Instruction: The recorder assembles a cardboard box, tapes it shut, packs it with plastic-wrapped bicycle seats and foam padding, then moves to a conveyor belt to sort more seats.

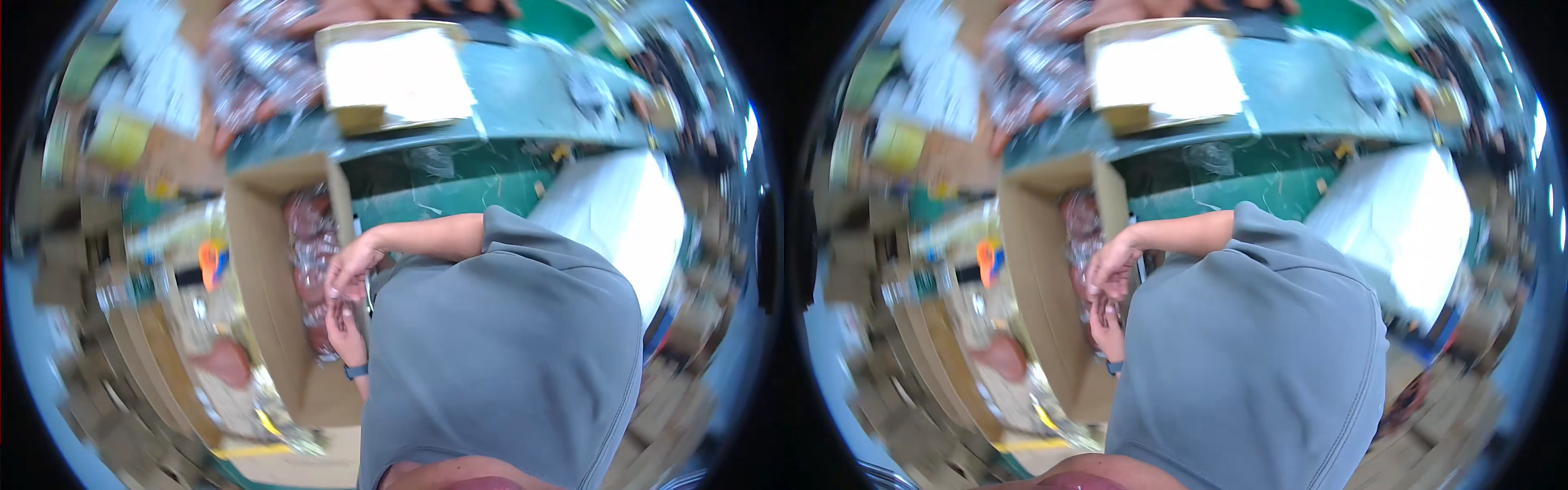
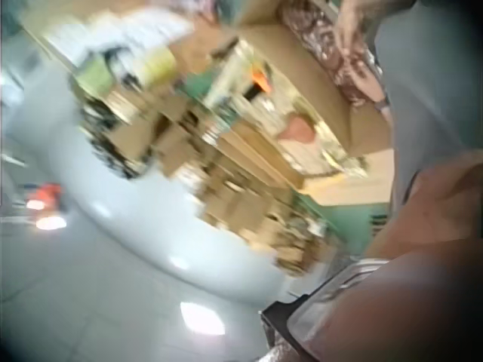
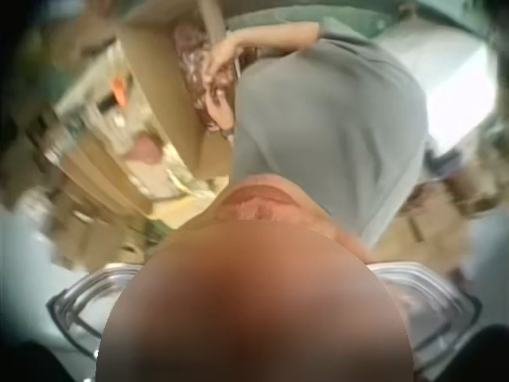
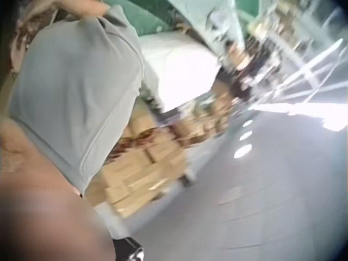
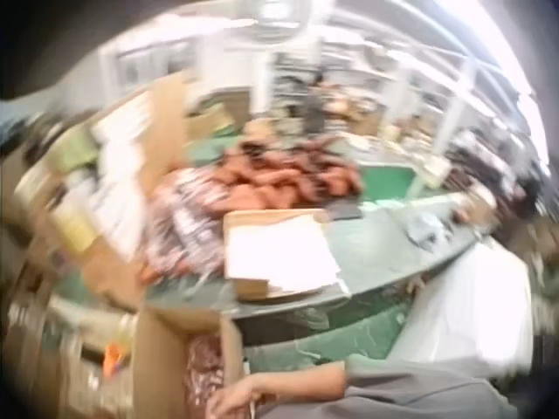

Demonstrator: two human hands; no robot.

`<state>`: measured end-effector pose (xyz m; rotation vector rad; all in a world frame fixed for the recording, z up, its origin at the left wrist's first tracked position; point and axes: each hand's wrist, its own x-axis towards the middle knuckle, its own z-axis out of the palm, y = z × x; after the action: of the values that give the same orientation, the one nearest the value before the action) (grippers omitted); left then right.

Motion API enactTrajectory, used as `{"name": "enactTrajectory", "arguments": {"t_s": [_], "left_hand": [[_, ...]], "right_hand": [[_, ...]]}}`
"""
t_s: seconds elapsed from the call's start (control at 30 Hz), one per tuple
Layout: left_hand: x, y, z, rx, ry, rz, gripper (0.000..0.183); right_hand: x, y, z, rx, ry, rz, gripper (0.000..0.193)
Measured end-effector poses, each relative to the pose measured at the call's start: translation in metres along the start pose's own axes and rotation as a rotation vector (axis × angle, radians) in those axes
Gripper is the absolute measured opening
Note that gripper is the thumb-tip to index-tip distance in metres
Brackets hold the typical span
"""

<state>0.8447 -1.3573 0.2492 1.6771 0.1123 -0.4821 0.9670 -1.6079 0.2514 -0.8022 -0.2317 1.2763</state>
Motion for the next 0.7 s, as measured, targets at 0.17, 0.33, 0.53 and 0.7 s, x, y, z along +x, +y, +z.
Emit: {"name": "enactTrajectory", "arguments": {"t_s": [0.17, 0.33, 0.53, 0.7], "left_hand": [[0.0, 0.027, 0.093, 0.177, -0.228, -0.023, 0.048], [-0.012, 0.05, 0.238, 0.418, -0.519, 0.094, 0.046], [-0.069, 0.067, 0.379, 0.619, -0.743, 0.179, 0.046], [-0.095, 0.064, 0.459, 0.824, -0.982, 0.265, 0.047]], "right_hand": [[-0.258, 0.225, -0.061, -0.394, 1.296, 0.295, 0.027], [-0.584, 0.513, 0.059, -0.359, 2.707, 0.887, 0.018], [-0.723, 0.674, 0.293, 0.473, 3.706, 1.076, 0.031], [-0.706, 0.868, 0.373, 1.945, 3.532, 0.102, 0.043]]}}
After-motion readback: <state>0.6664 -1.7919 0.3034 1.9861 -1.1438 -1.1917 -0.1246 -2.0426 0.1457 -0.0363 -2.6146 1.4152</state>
